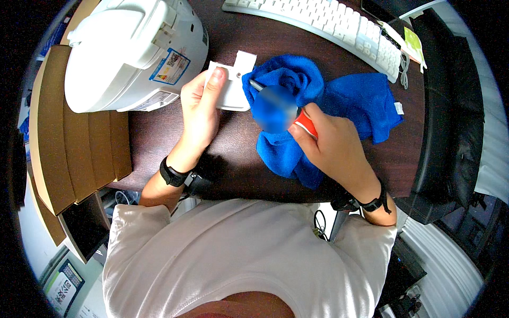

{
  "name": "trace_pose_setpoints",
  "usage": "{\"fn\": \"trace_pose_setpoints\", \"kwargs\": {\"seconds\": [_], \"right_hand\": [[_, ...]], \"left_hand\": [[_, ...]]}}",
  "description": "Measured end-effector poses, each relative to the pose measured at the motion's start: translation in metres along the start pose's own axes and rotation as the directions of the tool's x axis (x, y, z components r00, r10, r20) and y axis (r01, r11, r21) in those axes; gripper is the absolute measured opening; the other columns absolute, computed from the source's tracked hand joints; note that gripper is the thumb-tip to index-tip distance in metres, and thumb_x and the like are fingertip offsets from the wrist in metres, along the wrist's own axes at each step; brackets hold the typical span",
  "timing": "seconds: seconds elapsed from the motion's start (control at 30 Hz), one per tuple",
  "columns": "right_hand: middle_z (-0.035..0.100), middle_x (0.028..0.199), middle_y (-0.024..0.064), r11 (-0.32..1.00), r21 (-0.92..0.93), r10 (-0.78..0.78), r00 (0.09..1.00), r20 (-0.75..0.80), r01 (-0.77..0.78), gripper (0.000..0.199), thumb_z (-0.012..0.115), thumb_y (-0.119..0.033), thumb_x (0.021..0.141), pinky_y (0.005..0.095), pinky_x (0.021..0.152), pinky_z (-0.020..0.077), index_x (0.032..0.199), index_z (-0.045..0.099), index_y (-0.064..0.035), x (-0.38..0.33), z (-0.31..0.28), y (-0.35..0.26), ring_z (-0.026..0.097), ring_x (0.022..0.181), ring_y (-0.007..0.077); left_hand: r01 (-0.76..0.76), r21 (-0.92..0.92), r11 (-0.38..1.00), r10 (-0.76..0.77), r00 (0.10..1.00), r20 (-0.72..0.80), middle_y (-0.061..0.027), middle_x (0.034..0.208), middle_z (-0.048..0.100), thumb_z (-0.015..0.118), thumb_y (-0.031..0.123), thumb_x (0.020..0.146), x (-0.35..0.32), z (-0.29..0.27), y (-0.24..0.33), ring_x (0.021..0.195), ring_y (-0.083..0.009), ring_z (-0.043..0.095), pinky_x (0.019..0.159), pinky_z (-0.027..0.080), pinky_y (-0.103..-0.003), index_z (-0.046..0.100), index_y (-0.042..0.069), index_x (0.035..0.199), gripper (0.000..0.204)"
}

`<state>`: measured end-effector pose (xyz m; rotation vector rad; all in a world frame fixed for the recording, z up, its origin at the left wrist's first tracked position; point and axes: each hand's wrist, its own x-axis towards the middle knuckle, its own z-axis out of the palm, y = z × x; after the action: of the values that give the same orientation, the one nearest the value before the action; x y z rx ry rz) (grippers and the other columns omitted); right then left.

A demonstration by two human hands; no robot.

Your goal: The person uses a screwdriver to remove screws from a white plastic bracket, then attaches the bracket to the bottom of a white appliance. The person then uses the screwdriver to fasten the bracket to the appliance with screws.

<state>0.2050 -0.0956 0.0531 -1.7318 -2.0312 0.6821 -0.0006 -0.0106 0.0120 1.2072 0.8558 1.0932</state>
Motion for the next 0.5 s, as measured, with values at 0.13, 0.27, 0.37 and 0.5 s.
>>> {"fn": "trace_pose_setpoints", "kwargs": {"seconds": [0.13, 0.27, 0.37, 0.5], "right_hand": [[0.057, 0.060, 0.0148, 0.987, -0.160, -0.024, 1.000, 0.011, 0.025, 0.028, 0.060, -0.030, 0.085, 0.0403, 0.046, 0.0416, 0.087, 0.050, -0.0041, -0.001, -0.009, -0.006, 0.057, 0.053, 0.0331], [0.057, 0.058, 0.0130, 0.931, -0.363, -0.027, 0.999, 0.043, 0.041, 0.028, 0.062, -0.031, 0.083, 0.0384, 0.044, 0.0413, 0.085, 0.051, -0.0057, -0.002, -0.026, -0.015, 0.058, 0.051, 0.0294], [0.056, 0.057, 0.0117, 0.878, -0.474, -0.025, 0.997, 0.077, 0.059, 0.027, 0.062, -0.032, 0.082, 0.0372, 0.044, 0.0413, 0.084, 0.053, -0.0068, -0.004, -0.037, -0.020, 0.058, 0.050, 0.0271], [0.056, 0.057, 0.0118, 0.815, -0.570, -0.012, 0.987, 0.161, 0.103, 0.026, 0.062, -0.032, 0.082, 0.0381, 0.046, 0.0419, 0.082, 0.054, -0.0072, -0.002, -0.051, -0.027, 0.057, 0.051, 0.0269]], "left_hand": [[0.002, 0.036, 0.999, -0.003, 0.999, 0.044, -0.0016, 0.069, 0.063, 0.056, 0.031, 0.092, 0.001, -0.002, 0.000, 0.062, -0.0051, 0.056, 0.055, 0.044, -0.020, 0.066, 0.000, 0.086, 0.034], [-0.061, 0.183, 0.981, 0.050, 0.997, 0.066, -0.0017, 0.066, 0.063, 0.057, 0.029, 0.091, 0.000, -0.001, -0.002, 0.060, -0.0052, 0.056, 0.052, 0.044, -0.021, 0.067, 0.000, 0.086, 0.031], [-0.123, 0.260, 0.958, 0.099, 0.990, 0.105, -0.0031, 0.061, 0.062, 0.058, 0.027, 0.090, 0.000, 0.000, -0.003, 0.056, -0.0062, 0.056, 0.048, 0.042, -0.022, 0.068, 0.001, 0.082, 0.028], [-0.196, 0.389, 0.900, 0.132, 0.974, 0.186, -0.0055, 0.057, 0.060, 0.060, 0.025, 0.089, -0.001, 0.003, -0.001, 0.052, -0.0079, 0.056, 0.046, 0.041, -0.024, 0.067, 0.001, 0.078, 0.028]]}}
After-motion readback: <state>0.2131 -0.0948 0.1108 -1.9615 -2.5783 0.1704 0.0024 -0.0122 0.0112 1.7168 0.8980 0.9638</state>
